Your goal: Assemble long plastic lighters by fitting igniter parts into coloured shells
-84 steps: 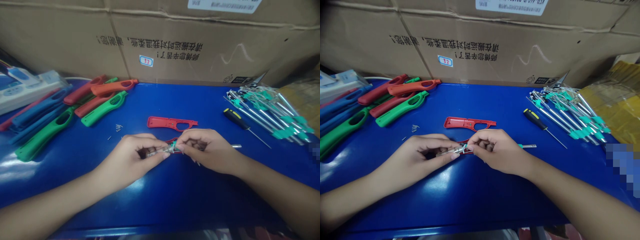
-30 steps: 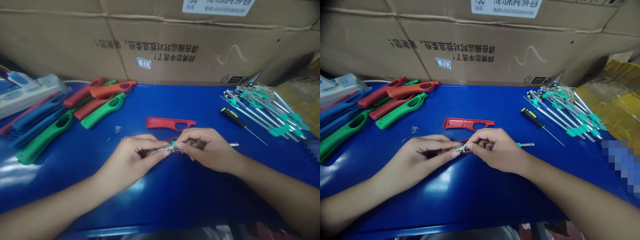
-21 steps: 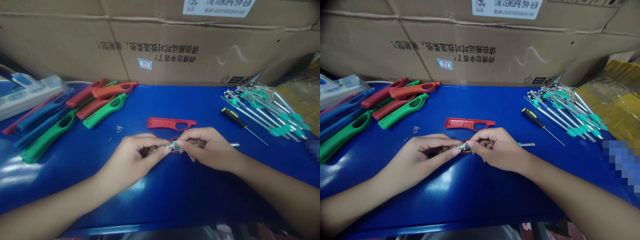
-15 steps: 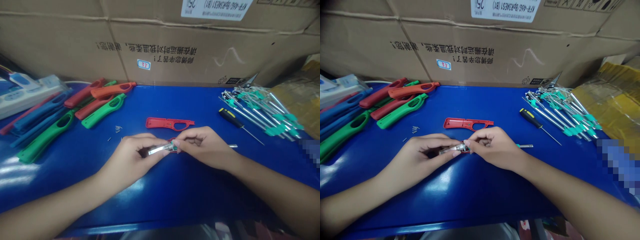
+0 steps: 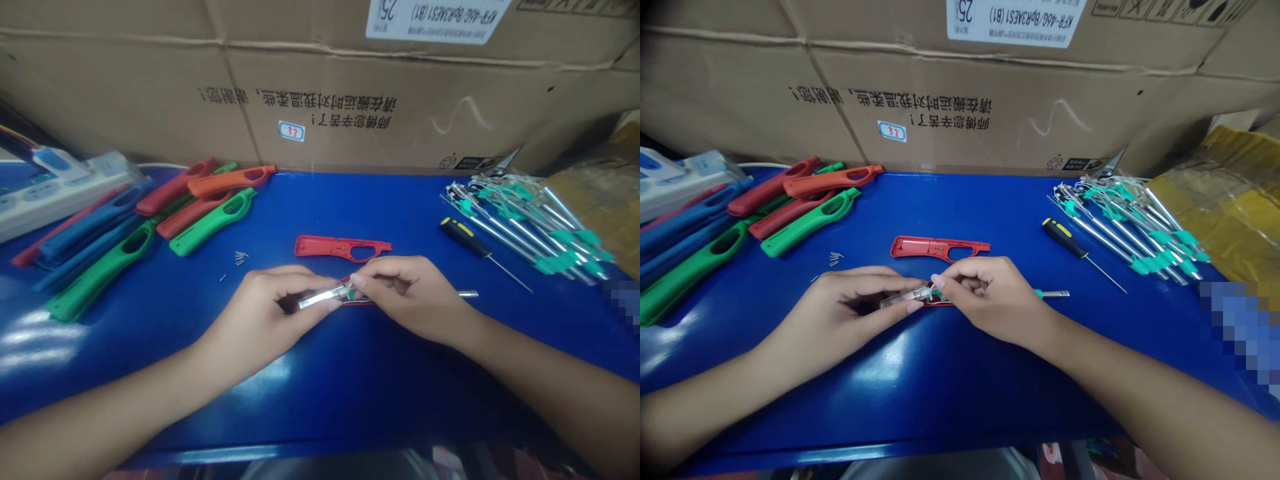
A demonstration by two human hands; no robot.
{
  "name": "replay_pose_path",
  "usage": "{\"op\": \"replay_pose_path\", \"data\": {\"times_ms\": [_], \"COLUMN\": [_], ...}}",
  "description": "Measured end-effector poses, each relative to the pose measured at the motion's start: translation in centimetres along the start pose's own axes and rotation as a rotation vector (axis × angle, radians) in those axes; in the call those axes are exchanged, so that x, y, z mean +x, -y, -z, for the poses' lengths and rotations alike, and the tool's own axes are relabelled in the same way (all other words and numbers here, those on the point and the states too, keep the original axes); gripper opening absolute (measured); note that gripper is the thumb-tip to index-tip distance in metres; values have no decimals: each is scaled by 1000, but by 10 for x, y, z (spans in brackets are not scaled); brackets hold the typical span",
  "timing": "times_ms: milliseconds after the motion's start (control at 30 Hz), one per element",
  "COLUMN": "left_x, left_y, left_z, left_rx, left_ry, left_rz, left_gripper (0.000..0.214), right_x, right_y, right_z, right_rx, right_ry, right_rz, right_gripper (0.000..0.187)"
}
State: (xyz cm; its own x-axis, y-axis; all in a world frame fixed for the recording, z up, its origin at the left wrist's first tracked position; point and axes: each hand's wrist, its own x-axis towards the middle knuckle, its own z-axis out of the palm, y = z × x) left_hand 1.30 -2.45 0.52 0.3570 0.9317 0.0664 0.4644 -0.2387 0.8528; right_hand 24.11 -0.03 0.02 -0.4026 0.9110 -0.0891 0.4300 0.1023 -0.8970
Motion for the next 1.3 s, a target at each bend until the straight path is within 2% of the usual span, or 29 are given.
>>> {"op": "replay_pose_path", "data": {"times_ms": [200, 333, 467, 633, 733, 800, 967, 1100, 1300], "left_x": [3, 4, 4, 2, 1, 1, 3, 3, 1], "left_y": [4, 9, 9, 7, 7, 7, 9, 9, 8], "left_z": [16, 19, 18, 20, 23, 24, 25, 25, 25], "left_rx": [161, 242, 265, 337, 340, 327, 325, 346, 378], "left_ry": [52, 97, 123, 140, 140, 144, 142, 141, 136], "left_rz": [-35, -125, -123, -91, -98, -120, -143, -159, -196], "left_gripper": [12, 11, 11, 15, 14, 13, 12, 12, 14], "right_x": [-2, -1, -3, -8, -9, -9, -11, -12, -15], "right_y": [0, -2, -5, -6, -7, -7, -6, -4, 0], "right_z": [2, 3, 5, 6, 7, 9, 10, 7, 3], "right_rx": [67, -36, -151, -310, -515, -690, -908, -985, -1017], "right_ry": [12, -19, -33, -39, -10, 30, 122, 169, 172], "right_rz": [30, 99, 192, 425, 626, 698, 700, 697, 673], "right_gripper": [28, 26, 25, 18, 24, 30, 38, 42, 42]}}
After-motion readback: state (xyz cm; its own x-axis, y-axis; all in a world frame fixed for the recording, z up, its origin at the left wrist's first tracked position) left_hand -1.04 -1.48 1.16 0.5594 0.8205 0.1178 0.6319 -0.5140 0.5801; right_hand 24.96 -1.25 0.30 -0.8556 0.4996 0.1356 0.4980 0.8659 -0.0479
